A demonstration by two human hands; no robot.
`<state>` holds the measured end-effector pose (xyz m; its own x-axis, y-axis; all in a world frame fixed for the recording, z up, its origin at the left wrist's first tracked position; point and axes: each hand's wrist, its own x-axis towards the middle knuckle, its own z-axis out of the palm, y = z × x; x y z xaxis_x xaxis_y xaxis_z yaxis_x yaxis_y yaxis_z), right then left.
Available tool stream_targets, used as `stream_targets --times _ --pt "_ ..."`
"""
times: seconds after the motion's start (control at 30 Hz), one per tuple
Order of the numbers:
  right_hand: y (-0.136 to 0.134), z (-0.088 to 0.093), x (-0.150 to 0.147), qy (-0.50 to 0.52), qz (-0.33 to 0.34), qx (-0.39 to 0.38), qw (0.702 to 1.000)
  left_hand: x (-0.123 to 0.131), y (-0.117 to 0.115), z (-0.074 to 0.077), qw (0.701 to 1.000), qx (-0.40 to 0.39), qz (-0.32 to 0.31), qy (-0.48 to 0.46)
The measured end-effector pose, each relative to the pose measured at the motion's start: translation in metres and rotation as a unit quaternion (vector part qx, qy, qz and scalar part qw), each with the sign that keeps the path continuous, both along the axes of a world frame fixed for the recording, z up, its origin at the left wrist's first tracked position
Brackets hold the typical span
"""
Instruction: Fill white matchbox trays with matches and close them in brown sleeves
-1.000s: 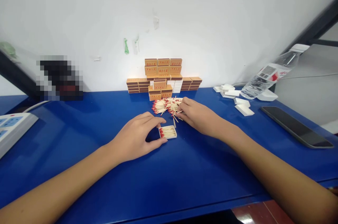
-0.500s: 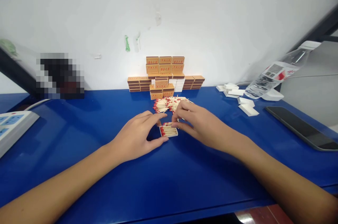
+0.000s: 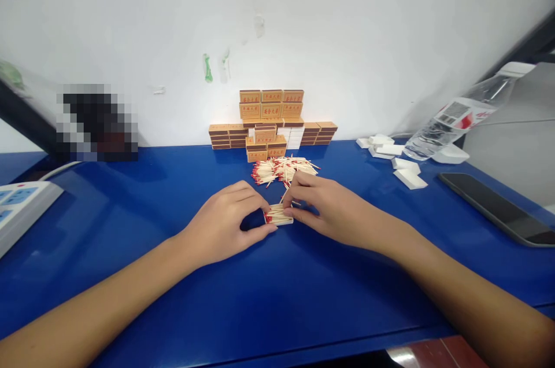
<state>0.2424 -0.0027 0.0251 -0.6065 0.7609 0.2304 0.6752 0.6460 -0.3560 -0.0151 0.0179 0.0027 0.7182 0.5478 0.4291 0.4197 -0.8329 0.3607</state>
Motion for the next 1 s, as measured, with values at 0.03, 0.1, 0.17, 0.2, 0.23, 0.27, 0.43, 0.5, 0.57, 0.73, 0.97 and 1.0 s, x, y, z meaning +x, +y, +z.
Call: stream_targets --times 0.03,0.1,0.17,0.2,0.23,0.27,0.43,0.5,0.57,0.73,0.97,1.0 --pt "0.0 -0.001 -0.001 0.001 0.0 -0.003 1.0 0.0 0.0 0.0 1.0 0.001 0.004 0.002" --pt "-0.001 -0.002 -0.003 0.002 -0.004 -0.008 1.0 -0.001 -0.001 0.001 1.0 -0.001 0.009 0.005" --pt "0.0 -0.004 -0.005 0.005 -0.006 -0.012 1.0 -0.001 -0.001 0.002 1.0 -0.007 0.005 0.006" --pt "0.001 -0.005 -0.006 0.008 -0.007 -0.014 1.0 -0.001 -0.001 0.002 1.0 -0.009 0.0 0.004" --pt "0.001 -0.007 -0.007 0.012 -0.006 -0.016 1.0 -0.001 -0.001 0.002 1.0 -0.01 -0.006 0.002" --pt "0.002 -0.008 -0.007 0.018 -0.003 -0.019 1.0 -0.001 -0.001 0.002 1.0 -0.01 -0.01 0.002" --pt "0.005 -0.009 -0.005 0.028 0.005 -0.019 0.999 -0.001 -0.001 0.001 1.0 -0.001 0.002 0.006" --pt "0.005 -0.004 -0.001 0.014 -0.005 -0.017 1.0 -0.001 -0.001 0.001 1.0 0.01 0.009 0.01" --pt "0.005 0.001 0.003 -0.003 -0.016 -0.028 0.999 -0.001 -0.001 0.0 1.0 0.018 0.009 0.009" --pt "0.005 0.003 0.006 -0.021 -0.023 -0.071 0.997 0.0 -0.001 0.0 1.0 0.013 0.003 0.001" --pt "0.004 -0.002 0.002 -0.013 -0.028 -0.047 0.998 0.0 0.0 0.001 0.999 0.03 -0.014 -0.005" --pt "0.003 -0.002 0.002 -0.01 -0.029 -0.041 0.999 0.001 0.0 0.001 0.999 0.034 -0.017 -0.006"
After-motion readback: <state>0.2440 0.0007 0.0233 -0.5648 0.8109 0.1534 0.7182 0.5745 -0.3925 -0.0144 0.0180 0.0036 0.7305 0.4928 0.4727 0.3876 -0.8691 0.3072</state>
